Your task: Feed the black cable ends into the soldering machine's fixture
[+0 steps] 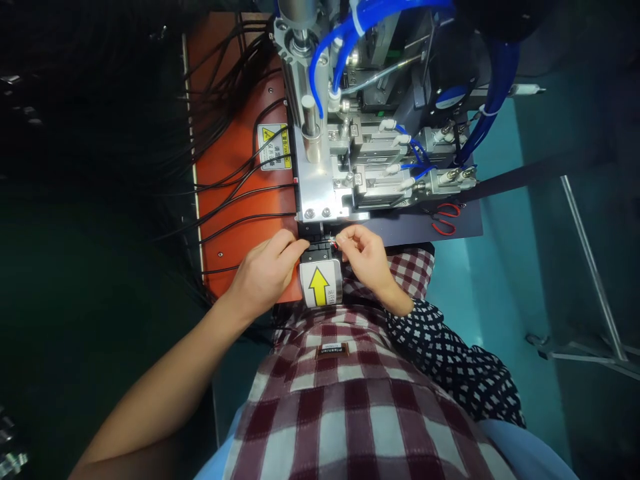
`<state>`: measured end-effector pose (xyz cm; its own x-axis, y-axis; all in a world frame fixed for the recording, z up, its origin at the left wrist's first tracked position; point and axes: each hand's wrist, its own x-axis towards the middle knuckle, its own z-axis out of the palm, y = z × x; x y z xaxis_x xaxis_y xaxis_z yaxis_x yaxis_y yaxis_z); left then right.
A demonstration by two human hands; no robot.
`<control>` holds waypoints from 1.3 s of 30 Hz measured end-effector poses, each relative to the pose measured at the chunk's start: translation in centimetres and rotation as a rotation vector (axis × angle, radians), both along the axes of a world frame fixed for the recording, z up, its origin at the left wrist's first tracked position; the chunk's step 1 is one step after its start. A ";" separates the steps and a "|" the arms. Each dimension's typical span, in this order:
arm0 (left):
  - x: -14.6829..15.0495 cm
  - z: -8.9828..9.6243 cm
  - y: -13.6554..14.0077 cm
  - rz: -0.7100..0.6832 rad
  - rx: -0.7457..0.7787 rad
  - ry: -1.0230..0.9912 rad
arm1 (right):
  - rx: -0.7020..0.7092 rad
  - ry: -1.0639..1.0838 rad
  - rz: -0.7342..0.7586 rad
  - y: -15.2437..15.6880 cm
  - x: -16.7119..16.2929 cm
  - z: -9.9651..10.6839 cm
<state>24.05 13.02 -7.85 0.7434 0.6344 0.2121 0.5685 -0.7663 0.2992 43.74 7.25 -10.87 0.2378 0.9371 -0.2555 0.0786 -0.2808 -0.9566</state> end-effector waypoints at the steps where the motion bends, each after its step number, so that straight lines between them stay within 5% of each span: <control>1: 0.0 0.0 0.0 -0.004 0.006 0.004 | -0.011 -0.020 -0.009 0.0 -0.1 0.1; 8: 0.3 0.4 -0.2 -0.032 0.158 0.101 | 0.005 -0.355 0.008 0.1 -0.3 2.0; 13: 0.4 0.4 -0.4 -0.021 0.224 0.132 | -0.131 -0.145 0.032 0.6 0.0 2.0; 20: 0.3 0.2 -0.4 -0.034 0.193 0.073 | -0.152 0.116 -0.015 0.3 0.8 -0.3; 25: 0.2 0.1 -0.3 -0.034 0.185 0.062 | -0.123 0.233 -0.059 -0.2 1.2 -0.1; 39: 0.2 -0.1 -0.3 -0.040 0.131 -0.003 | -0.058 0.155 0.002 0.2 0.1 0.2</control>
